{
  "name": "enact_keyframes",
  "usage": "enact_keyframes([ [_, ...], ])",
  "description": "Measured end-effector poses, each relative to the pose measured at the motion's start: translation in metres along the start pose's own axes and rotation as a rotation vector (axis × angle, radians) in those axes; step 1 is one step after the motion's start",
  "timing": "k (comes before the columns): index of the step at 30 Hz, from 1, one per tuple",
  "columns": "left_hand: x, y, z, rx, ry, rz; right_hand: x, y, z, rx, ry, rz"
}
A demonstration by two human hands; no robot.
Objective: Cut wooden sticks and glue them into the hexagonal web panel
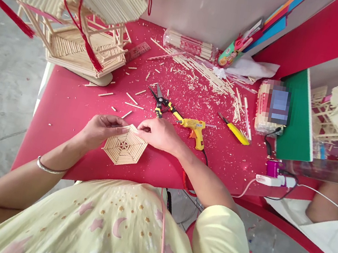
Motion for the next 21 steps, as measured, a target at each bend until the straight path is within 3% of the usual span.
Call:
enact_keyframes([
  [21,0.0003,-0.0015,0.0011,0.020,-0.003,0.004,-0.0021,0.0047,-0.0069,0.044,0.018,0.004],
])
Point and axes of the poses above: each hand's wrist, its own x-axis towards the middle knuckle, its own y-axis out of the palm, z = x × y, the point moved 10 cm from there along x, towards the middle knuckle, and after that the axes turned 11 degrees about x, right-handed, at the moved point
